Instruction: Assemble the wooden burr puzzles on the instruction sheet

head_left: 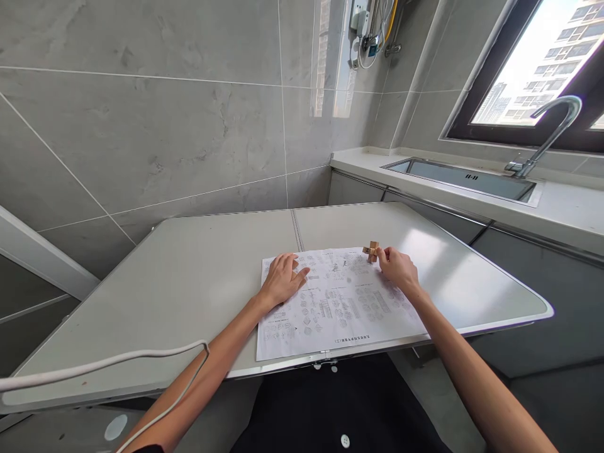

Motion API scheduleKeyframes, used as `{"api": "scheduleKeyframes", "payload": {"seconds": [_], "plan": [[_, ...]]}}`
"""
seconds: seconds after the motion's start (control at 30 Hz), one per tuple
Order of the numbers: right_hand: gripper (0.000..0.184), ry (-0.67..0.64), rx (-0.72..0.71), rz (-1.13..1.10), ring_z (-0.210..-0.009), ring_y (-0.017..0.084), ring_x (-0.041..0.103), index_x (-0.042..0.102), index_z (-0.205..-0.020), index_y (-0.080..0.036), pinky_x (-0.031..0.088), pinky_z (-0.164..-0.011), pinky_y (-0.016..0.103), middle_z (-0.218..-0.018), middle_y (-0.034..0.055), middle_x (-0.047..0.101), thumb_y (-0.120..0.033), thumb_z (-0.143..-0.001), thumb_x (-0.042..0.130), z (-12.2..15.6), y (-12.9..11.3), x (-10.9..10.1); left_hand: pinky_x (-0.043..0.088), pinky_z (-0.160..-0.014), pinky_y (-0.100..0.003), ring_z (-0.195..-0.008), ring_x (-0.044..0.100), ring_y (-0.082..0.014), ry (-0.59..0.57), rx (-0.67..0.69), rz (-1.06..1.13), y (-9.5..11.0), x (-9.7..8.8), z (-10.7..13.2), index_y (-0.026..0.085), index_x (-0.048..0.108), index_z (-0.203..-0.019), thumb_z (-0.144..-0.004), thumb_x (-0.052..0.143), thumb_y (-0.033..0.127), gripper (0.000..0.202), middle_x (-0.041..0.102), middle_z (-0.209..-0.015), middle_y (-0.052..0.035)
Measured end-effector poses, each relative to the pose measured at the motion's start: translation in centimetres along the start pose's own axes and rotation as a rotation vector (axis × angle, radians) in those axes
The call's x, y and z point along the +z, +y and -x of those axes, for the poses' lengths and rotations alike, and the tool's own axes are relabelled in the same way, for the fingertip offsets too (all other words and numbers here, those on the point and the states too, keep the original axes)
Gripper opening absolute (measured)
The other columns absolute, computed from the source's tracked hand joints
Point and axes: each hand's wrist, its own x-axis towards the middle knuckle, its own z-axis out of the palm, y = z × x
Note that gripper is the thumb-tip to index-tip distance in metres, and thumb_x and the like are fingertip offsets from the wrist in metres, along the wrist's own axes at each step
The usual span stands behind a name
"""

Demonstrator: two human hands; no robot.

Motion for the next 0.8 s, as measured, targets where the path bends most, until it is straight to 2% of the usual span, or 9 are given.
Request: {"api": "scheduleKeyframes", "payload": {"seconds": [0.1, 0.3, 0.43, 0.63, 0.8], "plan": [[0.049, -0.017, 0.019, -0.012, -0.084, 0.030, 0.069, 0.071, -0.099, -0.020, 0.044, -0.067, 0.036, -0.089, 0.0144, 0.075, -0.055, -0.102, 0.036, 0.2, 0.1, 0.2, 0.032, -0.121, -0.050, -0.146, 0.042, -0.0319, -0.028, -0.063, 0.037, -0.4, -0.6, -0.2, 0.020, 0.055, -0.138, -0.102, 0.042, 0.062, 0.057, 0.057, -0.148, -0.0132], [0.054, -0.046, 0.038, -0.120, -0.086, 0.030, 0.068, 0.068, -0.094, -0.022, 0.043, -0.068, 0.035, -0.092, 0.0125, 0.076, -0.063, -0.102, 0.034, 0.5, 0.6, 0.3, 0.047, -0.107, -0.042, -0.130, 0.059, -0.0272, -0.056, -0.225, 0.271, -1.8, -2.1, -0.6, 0.025, 0.061, -0.129, -0.104, 0.030, 0.065, 0.056, 0.064, -0.141, -0.0091], [0.060, -0.078, -0.012, -0.221, -0.079, 0.028, 0.067, 0.066, -0.082, -0.022, 0.045, -0.069, 0.036, -0.084, 0.0118, 0.076, -0.066, -0.102, 0.030, 0.4, 1.5, 0.4, 0.051, -0.100, -0.040, -0.120, 0.064, -0.0260, -0.051, -0.225, 0.298, -2.5, -2.2, -0.8, 0.027, 0.062, -0.125, -0.104, 0.030, 0.066, 0.055, 0.066, -0.137, -0.0070], [0.058, -0.092, -0.038, -0.257, -0.081, 0.027, 0.068, 0.066, -0.081, -0.024, 0.045, -0.074, 0.035, -0.083, 0.0088, 0.076, -0.065, -0.103, 0.032, 0.6, 2.3, 0.7, 0.051, -0.102, -0.040, -0.119, 0.065, -0.0257, -0.048, -0.191, 0.282, -2.6, -2.2, -0.6, 0.027, 0.065, -0.122, -0.103, 0.032, 0.067, 0.055, 0.068, -0.132, -0.0074], [0.058, -0.044, -0.062, -0.228, -0.081, 0.026, 0.067, 0.065, -0.083, -0.024, 0.044, -0.074, 0.034, -0.081, 0.0079, 0.075, -0.063, -0.105, 0.027, 0.9, 2.5, 1.3, 0.050, -0.105, -0.041, -0.122, 0.064, -0.0262, -0.088, -0.136, 0.260, -3.2, -3.3, -0.3, 0.027, 0.065, -0.127, -0.103, 0.035, 0.065, 0.055, 0.068, -0.133, -0.0076]]}}
